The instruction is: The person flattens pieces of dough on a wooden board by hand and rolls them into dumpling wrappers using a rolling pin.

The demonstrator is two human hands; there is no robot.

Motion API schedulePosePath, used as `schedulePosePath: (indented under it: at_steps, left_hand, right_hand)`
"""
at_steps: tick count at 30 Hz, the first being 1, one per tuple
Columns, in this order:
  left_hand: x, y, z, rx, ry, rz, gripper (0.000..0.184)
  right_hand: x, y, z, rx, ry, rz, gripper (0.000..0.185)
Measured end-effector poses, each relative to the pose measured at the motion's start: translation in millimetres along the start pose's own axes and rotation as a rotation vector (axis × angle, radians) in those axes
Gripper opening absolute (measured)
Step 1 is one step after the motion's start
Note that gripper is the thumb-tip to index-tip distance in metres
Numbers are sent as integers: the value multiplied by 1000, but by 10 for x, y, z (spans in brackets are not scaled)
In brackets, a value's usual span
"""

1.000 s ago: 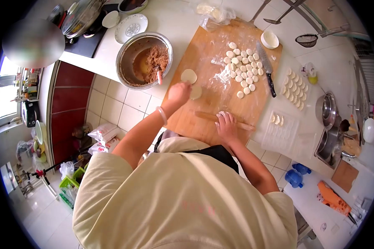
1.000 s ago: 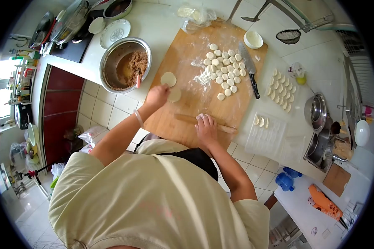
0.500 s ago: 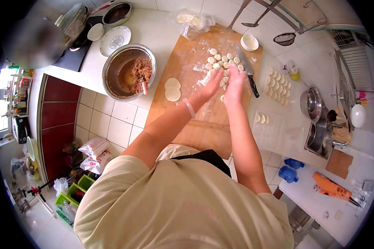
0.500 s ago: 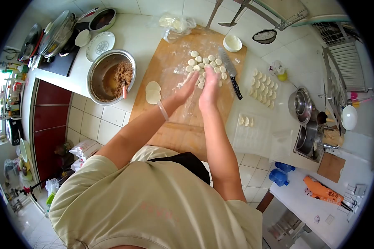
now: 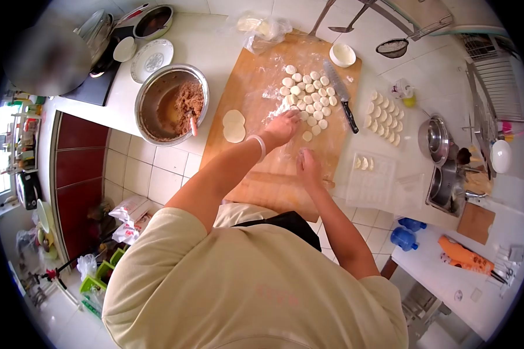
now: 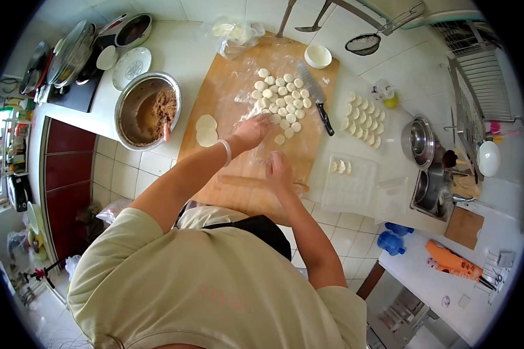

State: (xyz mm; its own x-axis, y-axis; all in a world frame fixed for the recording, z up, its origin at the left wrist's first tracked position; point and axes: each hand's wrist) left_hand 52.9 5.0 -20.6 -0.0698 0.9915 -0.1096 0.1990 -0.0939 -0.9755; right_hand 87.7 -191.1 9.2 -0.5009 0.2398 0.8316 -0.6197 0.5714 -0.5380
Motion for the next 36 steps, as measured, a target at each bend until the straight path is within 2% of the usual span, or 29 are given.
schedulePosePath:
  at_steps: [1,5,7,8,9,10,12,13,14,16,17,19,23,25,26,28,29,30,32,34,36]
  left_hand:
    - [-19,-18,33,3,1,-3,34]
    - [-190,-99,273,-74,-42,186,33]
    - [-219,-123,490,-78,-50,270,32]
    - [-215,-147,657,-87,40,278,32]
    - [-207,-174,808,-95,130,288,31]
    - [-176,-238,920,-88,129,287,31]
    - [-151,-376,1069,-8,117,349,30]
    - [-115,-416,975,222,63,274,44]
    - [-171,-445,858,224,63,275,44]
    - [-286,-430,613,3,67,51,62]
    - [-312,-416,610,2,73,54,62]
    - [-355,-346,600,162,114,62,75]
    - [-252,-260,501,70,24,77,66]
    - [-35,-303,490,210,-518,1269,38]
    - [14,-306,529,224,-510,1271,38]
    - [145,-265,669,308,-493,510,19]
    - [163,-102,835,82,-247,331,12]
    - [116,-155,850,89,-245,327,12]
    - [-44,-267,788,232,-251,343,11]
    - [-106,-308,683,226,-275,362,14]
    - [-116,-395,515,444,-373,430,18]
  right_hand:
    - [13,-10,37,26,-61,-14,13]
    - [145,-72,179,114,-60,-23,17]
    - [180,-63,248,209,-213,75,27]
    - [198,-57,286,214,-211,67,27]
    - [232,-60,320,358,-299,116,33]
    - [222,-50,350,498,-389,167,39]
    - [143,19,417,498,-388,200,41]
    - [115,44,421,496,-396,240,43]
    - [96,51,440,497,-394,239,43]
    - [73,56,439,493,-418,277,41]
    - [61,50,452,490,-414,281,41]
    - [27,25,432,491,-454,246,38]
    - [19,-106,451,491,-329,232,36]
    - [-43,-115,508,371,-284,272,36]
    - [-53,-119,553,363,-272,271,36]
    - [-2,-156,488,353,-210,312,43]
    - [32,-125,396,346,-218,308,43]
    - [103,-80,352,337,-210,349,46]
    - [215,38,273,327,-186,383,51]
    - [215,161,62,301,-142,481,54]
    - [86,232,-213,279,-162,526,55]
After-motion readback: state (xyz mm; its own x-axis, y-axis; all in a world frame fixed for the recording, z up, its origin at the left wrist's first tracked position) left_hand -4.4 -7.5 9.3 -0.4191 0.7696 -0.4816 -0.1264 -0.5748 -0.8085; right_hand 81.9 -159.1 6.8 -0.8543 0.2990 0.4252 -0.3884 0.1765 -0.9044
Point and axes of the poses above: each hand's wrist, its own z-axis away from the middle knuckle, its own y-axis out of the palm, x = y × z, and after that the axes turned 13 degrees about -z, right-handed
